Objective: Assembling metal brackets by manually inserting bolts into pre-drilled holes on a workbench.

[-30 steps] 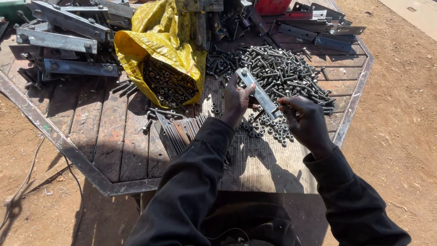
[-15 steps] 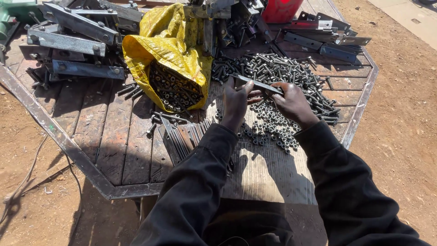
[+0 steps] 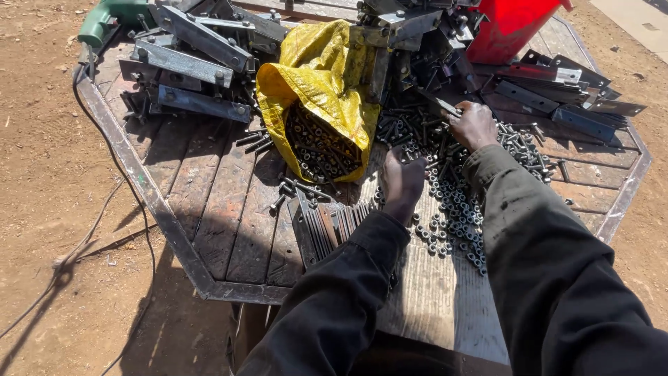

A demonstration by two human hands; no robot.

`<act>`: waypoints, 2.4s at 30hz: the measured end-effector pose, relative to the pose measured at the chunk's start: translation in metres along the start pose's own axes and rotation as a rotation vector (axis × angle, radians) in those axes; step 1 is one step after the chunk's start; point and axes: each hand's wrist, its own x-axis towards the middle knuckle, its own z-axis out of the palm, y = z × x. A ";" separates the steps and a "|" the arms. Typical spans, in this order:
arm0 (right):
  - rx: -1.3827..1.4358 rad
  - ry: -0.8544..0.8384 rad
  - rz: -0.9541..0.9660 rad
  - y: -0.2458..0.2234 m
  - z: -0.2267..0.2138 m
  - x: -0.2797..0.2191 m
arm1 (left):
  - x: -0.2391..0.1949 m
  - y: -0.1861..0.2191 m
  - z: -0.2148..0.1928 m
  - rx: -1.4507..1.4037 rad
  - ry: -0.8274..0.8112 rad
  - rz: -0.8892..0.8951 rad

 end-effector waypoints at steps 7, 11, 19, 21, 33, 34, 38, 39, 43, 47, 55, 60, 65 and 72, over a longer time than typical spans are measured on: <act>0.065 -0.057 -0.108 -0.029 -0.053 -0.075 | 0.001 -0.007 0.004 0.059 -0.069 0.015; 0.053 -0.040 -0.166 -0.001 -0.066 -0.094 | -0.008 -0.001 0.006 -0.017 -0.120 0.053; 0.035 -0.226 -0.049 -0.002 -0.102 -0.128 | 0.011 -0.017 0.010 0.001 -0.127 0.070; 0.065 -0.248 -0.066 -0.001 -0.103 -0.131 | 0.015 -0.019 0.013 0.003 -0.122 0.095; 0.083 -0.129 0.008 -0.026 -0.056 0.032 | -0.022 -0.004 0.015 0.149 -0.194 0.035; 0.096 -0.127 0.009 -0.025 -0.043 0.053 | -0.024 -0.001 0.016 0.161 -0.189 0.040; 0.180 -0.133 0.074 -0.035 -0.008 0.108 | -0.033 0.009 0.017 0.291 -0.216 0.034; 0.223 -0.128 0.121 -0.040 -0.006 0.114 | -0.035 0.010 0.017 0.332 -0.227 0.042; 0.326 -0.110 0.162 -0.018 0.051 0.148 | -0.046 0.031 0.018 0.372 -0.235 0.008; 0.357 0.063 0.181 -0.022 0.019 0.124 | -0.046 0.032 0.021 0.393 -0.239 -0.020; 0.728 -0.037 0.125 -0.005 -0.119 0.005 | -0.032 0.009 0.010 0.557 -0.167 0.125; 0.220 -0.318 0.119 -0.004 -0.159 -0.121 | -0.060 -0.008 -0.031 1.293 0.272 0.675; 0.165 -0.485 0.099 -0.045 -0.172 -0.240 | -0.158 -0.005 -0.092 1.403 0.334 0.494; -0.111 -0.520 0.047 -0.015 -0.103 -0.284 | -0.178 -0.038 -0.120 1.441 0.349 0.569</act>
